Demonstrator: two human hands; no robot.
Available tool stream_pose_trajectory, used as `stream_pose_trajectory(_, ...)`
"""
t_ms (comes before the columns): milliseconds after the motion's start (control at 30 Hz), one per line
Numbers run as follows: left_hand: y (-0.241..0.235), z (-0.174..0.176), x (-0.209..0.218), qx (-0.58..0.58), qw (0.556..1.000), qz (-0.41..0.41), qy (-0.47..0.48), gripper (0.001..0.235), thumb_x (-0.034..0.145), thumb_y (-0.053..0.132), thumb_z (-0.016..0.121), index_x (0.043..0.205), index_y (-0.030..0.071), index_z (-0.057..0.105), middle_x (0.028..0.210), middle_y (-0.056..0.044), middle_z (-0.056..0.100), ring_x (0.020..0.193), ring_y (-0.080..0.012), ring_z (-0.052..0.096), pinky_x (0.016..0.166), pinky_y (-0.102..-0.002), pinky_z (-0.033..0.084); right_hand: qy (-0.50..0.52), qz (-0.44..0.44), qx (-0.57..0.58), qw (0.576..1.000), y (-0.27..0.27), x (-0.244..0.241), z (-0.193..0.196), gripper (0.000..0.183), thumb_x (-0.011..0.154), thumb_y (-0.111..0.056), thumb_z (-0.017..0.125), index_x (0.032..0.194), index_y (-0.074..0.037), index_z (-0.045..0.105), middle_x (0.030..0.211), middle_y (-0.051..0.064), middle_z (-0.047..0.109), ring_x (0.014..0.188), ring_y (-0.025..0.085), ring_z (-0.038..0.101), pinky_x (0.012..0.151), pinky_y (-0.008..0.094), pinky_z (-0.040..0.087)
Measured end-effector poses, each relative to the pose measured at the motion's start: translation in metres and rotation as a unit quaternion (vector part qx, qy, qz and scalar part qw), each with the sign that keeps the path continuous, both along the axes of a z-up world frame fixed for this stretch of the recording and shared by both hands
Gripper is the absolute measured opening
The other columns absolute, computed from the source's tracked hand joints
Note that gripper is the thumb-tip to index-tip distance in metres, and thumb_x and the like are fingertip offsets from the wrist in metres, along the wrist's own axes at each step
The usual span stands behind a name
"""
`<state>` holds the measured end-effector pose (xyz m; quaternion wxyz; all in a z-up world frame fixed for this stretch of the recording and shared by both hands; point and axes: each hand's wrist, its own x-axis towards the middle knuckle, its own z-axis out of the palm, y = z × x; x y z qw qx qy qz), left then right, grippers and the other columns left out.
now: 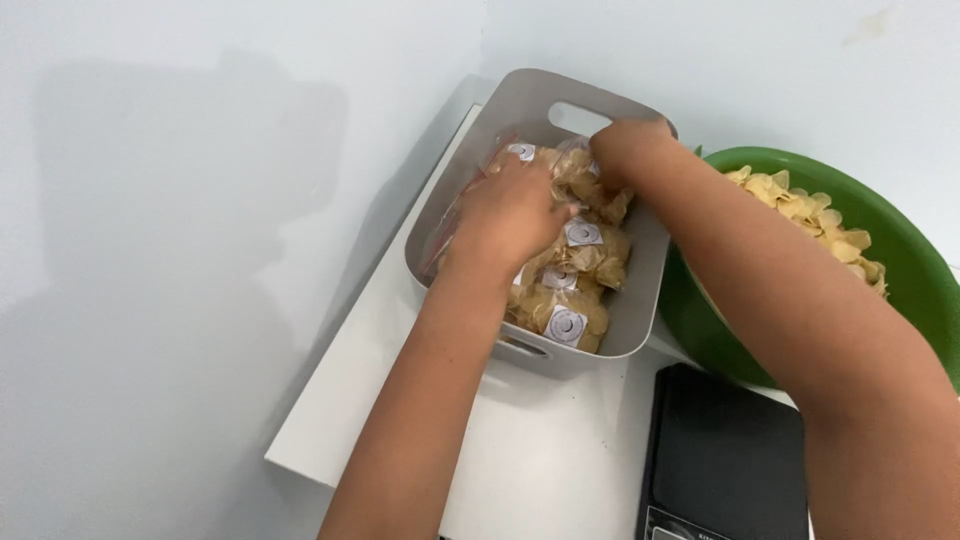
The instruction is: The person scoops potato chips from a green bowl into small plastic bags using a spoon, weighs each bag on a digital scale, seals the bag, and places it into a gray bin. The process is repeated for multiple bags.
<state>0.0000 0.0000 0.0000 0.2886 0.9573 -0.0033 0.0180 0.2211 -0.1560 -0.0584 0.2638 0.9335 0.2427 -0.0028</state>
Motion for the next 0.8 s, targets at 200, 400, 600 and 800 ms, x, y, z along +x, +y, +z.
stream_pose_trajectory(200, -0.002, 0.006, -0.006, 0.014, 1.0, -0.002, 0.013, 0.05, 0.094, 0.035, 0.067, 0.124, -0.004, 0.063, 0.126, -0.027, 0.058, 0.11, -0.0477, 0.066, 0.09, -0.062, 0.053, -0.015, 0.029, 0.016, 0.999, 0.002, -0.05, 0.026, 0.037, 0.078, -0.029, 0.085, 0.111, -0.015, 0.078, 0.091, 0.002, 0.078, 0.093, 0.026, 0.074, 0.084, 0.051, 0.057)
stream_pose_trajectory(400, -0.001, 0.001, -0.003, 0.049, 0.998, -0.01, 0.036, 0.052, 0.095, 0.037, 0.065, 0.124, -0.006, 0.063, 0.129, -0.028, 0.057, 0.112, -0.0475, 0.065, 0.093, -0.061, 0.052, -0.113, 0.07, 0.023, 0.991, 0.002, -0.068, 0.032, 0.03, 0.088, -0.027, 0.064, 0.113, -0.014, 0.075, 0.08, 0.002, 0.075, 0.081, 0.025, 0.074, 0.077, 0.043, 0.05)
stream_pose_trajectory(600, -0.009, -0.006, -0.002, 0.135, 0.991, -0.021, 0.004, 0.046, 0.093, 0.034, 0.062, 0.119, -0.003, 0.068, 0.118, -0.022, 0.067, 0.113, -0.0454, 0.067, 0.097, -0.059, 0.052, -0.169, 0.228, 0.154, 0.946, -0.029, -0.239, 0.087, 0.03, 0.079, -0.038, 0.074, 0.096, -0.014, 0.073, 0.081, 0.007, 0.074, 0.077, 0.031, 0.073, 0.076, 0.048, 0.048)
stream_pose_trajectory(800, -0.068, 0.042, -0.084, 0.271, 0.957, -0.034, -0.096, 0.046, 0.093, 0.057, 0.061, 0.115, 0.017, 0.063, 0.109, -0.013, 0.069, 0.091, -0.0409, 0.072, 0.071, -0.056, 0.055, -0.151, 0.357, 0.323, 0.864, -0.131, -0.36, 0.09, 0.014, 0.102, -0.018, 0.059, 0.096, -0.006, 0.063, 0.082, 0.004, 0.06, 0.067, 0.025, 0.05, 0.084, 0.04, 0.044)
